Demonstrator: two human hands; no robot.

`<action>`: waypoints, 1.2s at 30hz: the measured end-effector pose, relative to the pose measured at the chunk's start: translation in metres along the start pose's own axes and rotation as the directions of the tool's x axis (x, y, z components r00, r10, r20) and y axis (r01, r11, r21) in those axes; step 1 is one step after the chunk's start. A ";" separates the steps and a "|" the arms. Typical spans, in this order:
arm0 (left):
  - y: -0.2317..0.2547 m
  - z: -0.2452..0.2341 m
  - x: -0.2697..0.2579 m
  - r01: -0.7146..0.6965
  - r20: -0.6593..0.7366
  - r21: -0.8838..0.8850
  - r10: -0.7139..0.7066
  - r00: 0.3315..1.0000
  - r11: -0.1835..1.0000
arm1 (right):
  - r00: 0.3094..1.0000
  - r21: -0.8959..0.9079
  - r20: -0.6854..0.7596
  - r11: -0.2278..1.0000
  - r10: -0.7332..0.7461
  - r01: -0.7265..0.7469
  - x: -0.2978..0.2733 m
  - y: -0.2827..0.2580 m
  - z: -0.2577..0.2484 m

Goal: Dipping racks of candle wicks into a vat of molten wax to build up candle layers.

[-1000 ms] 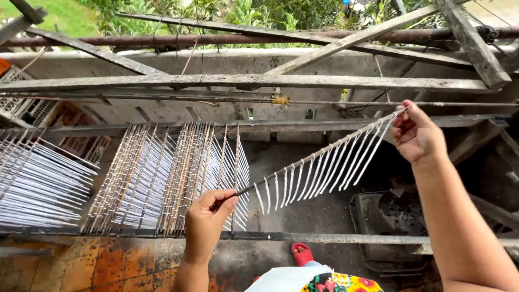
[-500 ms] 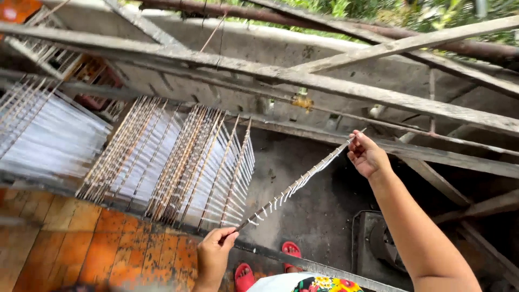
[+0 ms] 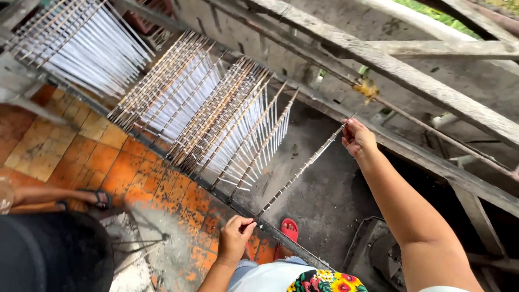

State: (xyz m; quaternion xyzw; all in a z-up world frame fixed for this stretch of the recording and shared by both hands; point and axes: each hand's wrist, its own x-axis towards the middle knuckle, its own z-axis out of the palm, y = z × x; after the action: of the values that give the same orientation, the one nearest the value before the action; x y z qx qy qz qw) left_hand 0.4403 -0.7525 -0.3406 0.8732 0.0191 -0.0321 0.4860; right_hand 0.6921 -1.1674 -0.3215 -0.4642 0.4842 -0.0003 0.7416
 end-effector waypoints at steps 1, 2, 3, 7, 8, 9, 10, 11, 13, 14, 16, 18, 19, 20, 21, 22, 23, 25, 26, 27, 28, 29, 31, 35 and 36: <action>-0.001 0.001 -0.002 -0.023 -0.018 0.005 0.023 1.000 1.000 | 1.000 -0.028 0.021 1.000 -0.005 0.005 0.005 0.003 0.007; -0.002 0.002 -0.004 -0.046 -0.035 0.011 0.047 0.998 0.999 | 0.999 -0.056 0.042 0.998 -0.009 0.011 0.010 0.006 0.014; -0.004 0.003 -0.004 -0.035 -0.044 0.011 0.036 0.998 0.999 | 0.999 -0.066 0.049 0.998 -0.003 0.006 0.011 0.008 0.022; -0.010 0.008 -0.005 -0.118 -0.153 0.037 0.122 0.981 0.992 | 0.995 -0.105 0.095 0.994 0.022 -0.012 0.018 0.015 0.050; -0.011 0.009 -0.005 -0.147 -0.186 0.049 0.154 0.971 0.988 | 0.993 -0.107 0.114 0.994 0.030 -0.017 0.021 0.017 0.056; -0.011 0.011 -0.003 -0.137 -0.192 0.049 0.144 0.971 0.989 | 0.992 -0.117 0.118 0.993 0.035 -0.021 0.028 0.018 0.061; -0.011 0.012 -0.001 -0.168 -0.214 0.091 0.183 0.960 0.982 | 0.988 -0.125 0.150 0.992 0.031 -0.012 0.034 0.019 0.065; -0.011 0.014 -0.002 -0.192 -0.234 0.134 0.219 0.947 0.972 | 0.983 -0.136 0.183 0.991 0.031 -0.006 0.040 0.023 0.071; -0.013 0.018 0.001 -0.176 -0.254 0.175 0.217 0.942 0.969 | 0.982 -0.147 0.182 0.989 0.038 -0.011 0.038 0.020 0.080; -0.013 0.019 0.003 -0.174 -0.265 0.214 0.229 0.937 0.961 | 0.984 -0.145 0.177 0.989 0.037 -0.011 0.037 0.019 0.085; -0.014 0.022 0.005 -0.154 -0.277 0.206 0.209 0.938 0.966 | 0.982 -0.164 0.184 0.986 0.042 -0.011 0.041 0.019 0.091; -0.017 0.024 0.007 -0.135 -0.286 0.198 0.188 0.939 0.971 | 0.981 -0.181 0.188 0.983 0.048 -0.014 0.065 0.025 0.091; -0.020 0.026 0.008 -0.127 -0.308 0.214 0.190 0.932 0.969 | 0.969 -0.194 0.246 0.981 0.023 0.026 0.087 0.032 0.089; -0.023 0.027 0.009 -0.119 -0.330 0.231 0.192 0.924 0.966 | 0.952 -0.205 0.305 0.977 -0.001 0.066 0.109 0.038 0.086; -0.023 0.028 0.008 -0.106 -0.335 0.232 0.182 0.925 0.967 | 0.951 -0.214 0.309 0.975 0.009 0.060 0.109 0.038 0.087; -0.024 0.028 0.007 -0.094 -0.329 0.254 0.177 0.927 0.963 | 0.954 -0.228 0.299 0.972 0.013 0.059 0.110 0.039 0.087; -0.024 0.028 0.008 -0.085 -0.323 0.277 0.176 0.930 0.957 | 0.957 -0.239 0.290 0.969 0.014 0.059 0.110 0.038 0.088; -0.024 0.030 0.007 -0.059 -0.327 0.274 0.151 0.933 0.960 | 0.956 -0.248 0.292 0.968 0.027 0.049 0.111 0.038 0.088; -0.024 0.030 0.007 -0.043 -0.326 0.270 0.133 0.936 0.962 | 0.957 -0.249 0.290 0.968 0.032 0.043 0.112 0.037 0.088; -0.027 0.031 0.007 -0.041 -0.326 0.270 0.131 0.936 0.962 | 0.957 -0.250 0.289 0.967 0.035 0.041 0.112 0.039 0.088; -0.030 0.032 0.006 -0.037 -0.322 0.285 0.132 0.938 0.958 | 0.957 -0.251 0.287 0.967 0.032 0.043 0.111 0.040 0.088; -0.033 0.034 0.008 -0.037 -0.316 0.298 0.135 0.939 0.954 | 0.959 -0.249 0.283 0.967 0.026 0.047 0.111 0.038 0.087; -0.032 0.034 0.008 -0.041 -0.315 0.292 0.137 0.939 0.955 | 0.958 -0.230 0.286 0.972 0.023 0.045 0.107 0.038 0.087; -0.037 0.035 0.009 -0.028 -0.309 0.280 0.117 0.944 0.960 | 0.958 -0.200 0.288 0.979 0.011 0.049 0.100 0.037 0.086; -0.035 0.035 0.010 -0.029 -0.308 0.280 0.119 0.944 0.960 | 0.958 -0.198 0.288 0.979 0.010 0.049 0.096 0.036 0.085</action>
State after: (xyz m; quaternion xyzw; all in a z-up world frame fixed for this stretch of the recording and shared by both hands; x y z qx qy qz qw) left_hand 0.4462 -0.7633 -0.3896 0.9250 0.0606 0.1271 0.3529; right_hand 0.7884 -1.1316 -0.4071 -0.5375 0.3643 0.1092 0.7526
